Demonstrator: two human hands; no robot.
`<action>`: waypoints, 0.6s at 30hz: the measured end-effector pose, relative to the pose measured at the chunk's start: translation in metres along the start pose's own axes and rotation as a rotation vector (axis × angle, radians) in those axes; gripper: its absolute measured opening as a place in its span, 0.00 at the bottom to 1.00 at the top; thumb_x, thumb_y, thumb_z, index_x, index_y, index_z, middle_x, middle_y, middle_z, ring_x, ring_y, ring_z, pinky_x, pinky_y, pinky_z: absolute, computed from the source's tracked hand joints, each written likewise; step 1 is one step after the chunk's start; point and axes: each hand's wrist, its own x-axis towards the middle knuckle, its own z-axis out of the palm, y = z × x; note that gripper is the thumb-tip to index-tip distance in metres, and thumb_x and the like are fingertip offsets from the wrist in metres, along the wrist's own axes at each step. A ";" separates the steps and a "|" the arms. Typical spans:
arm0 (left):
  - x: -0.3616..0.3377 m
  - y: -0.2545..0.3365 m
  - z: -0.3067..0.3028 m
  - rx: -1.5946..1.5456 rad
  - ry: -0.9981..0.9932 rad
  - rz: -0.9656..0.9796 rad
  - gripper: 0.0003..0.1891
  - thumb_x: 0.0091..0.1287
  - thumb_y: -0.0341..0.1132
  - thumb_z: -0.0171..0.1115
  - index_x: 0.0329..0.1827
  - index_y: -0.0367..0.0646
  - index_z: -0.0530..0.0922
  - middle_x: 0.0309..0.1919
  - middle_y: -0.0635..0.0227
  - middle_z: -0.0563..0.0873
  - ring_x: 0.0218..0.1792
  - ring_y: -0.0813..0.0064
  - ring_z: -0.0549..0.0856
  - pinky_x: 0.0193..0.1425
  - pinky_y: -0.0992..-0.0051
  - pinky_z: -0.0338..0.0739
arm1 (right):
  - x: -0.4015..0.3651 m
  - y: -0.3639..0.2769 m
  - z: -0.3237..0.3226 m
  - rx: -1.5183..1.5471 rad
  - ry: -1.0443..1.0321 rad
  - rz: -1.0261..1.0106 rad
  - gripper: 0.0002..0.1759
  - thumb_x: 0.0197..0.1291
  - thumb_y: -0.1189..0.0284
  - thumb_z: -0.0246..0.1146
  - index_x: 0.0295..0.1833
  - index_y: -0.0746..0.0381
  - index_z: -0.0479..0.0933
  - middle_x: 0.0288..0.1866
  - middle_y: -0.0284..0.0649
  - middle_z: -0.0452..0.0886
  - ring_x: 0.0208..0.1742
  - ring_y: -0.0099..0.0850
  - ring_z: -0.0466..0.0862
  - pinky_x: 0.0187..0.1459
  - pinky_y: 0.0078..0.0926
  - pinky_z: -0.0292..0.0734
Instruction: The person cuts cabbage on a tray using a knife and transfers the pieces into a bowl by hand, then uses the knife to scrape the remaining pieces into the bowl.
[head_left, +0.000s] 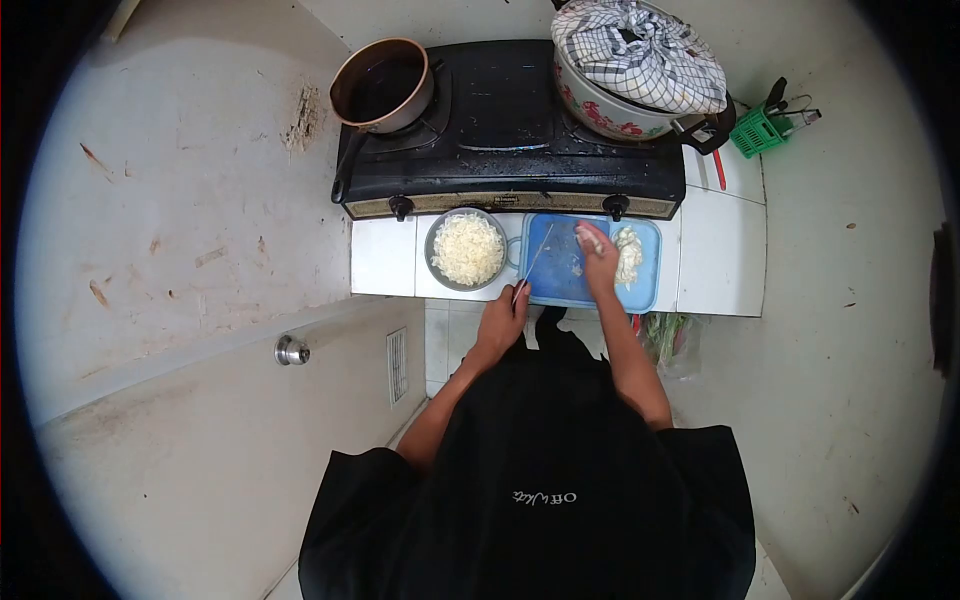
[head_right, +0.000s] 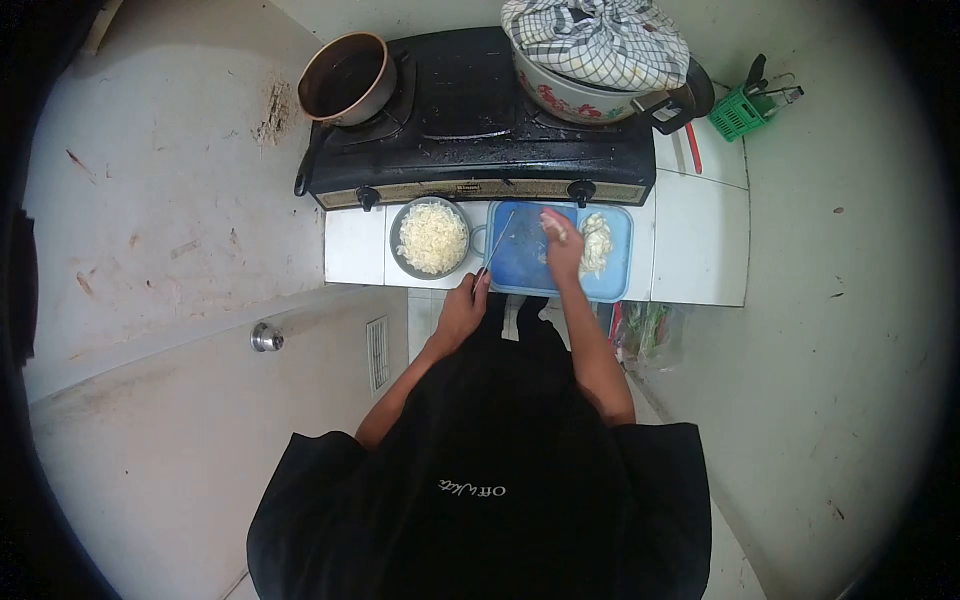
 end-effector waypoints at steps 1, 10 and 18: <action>0.001 0.003 -0.005 0.009 -0.023 -0.022 0.24 0.82 0.50 0.53 0.42 0.32 0.76 0.26 0.37 0.83 0.33 0.33 0.85 0.34 0.47 0.74 | 0.003 -0.005 -0.002 0.376 0.112 0.279 0.16 0.77 0.79 0.57 0.66 0.70 0.78 0.63 0.47 0.84 0.64 0.38 0.84 0.69 0.34 0.79; -0.001 -0.005 -0.036 -0.088 -0.022 0.031 0.23 0.83 0.49 0.52 0.44 0.32 0.77 0.21 0.50 0.79 0.23 0.57 0.81 0.31 0.58 0.73 | -0.002 -0.050 0.031 0.661 0.004 0.397 0.19 0.78 0.73 0.60 0.69 0.67 0.75 0.63 0.43 0.83 0.64 0.32 0.84 0.66 0.28 0.80; -0.017 -0.032 -0.069 -0.169 0.309 -0.054 0.22 0.85 0.45 0.48 0.43 0.32 0.77 0.26 0.61 0.80 0.29 0.73 0.79 0.35 0.67 0.74 | -0.020 -0.048 0.164 -0.314 -0.479 -0.237 0.19 0.78 0.73 0.56 0.69 0.63 0.78 0.71 0.48 0.79 0.72 0.46 0.77 0.75 0.41 0.69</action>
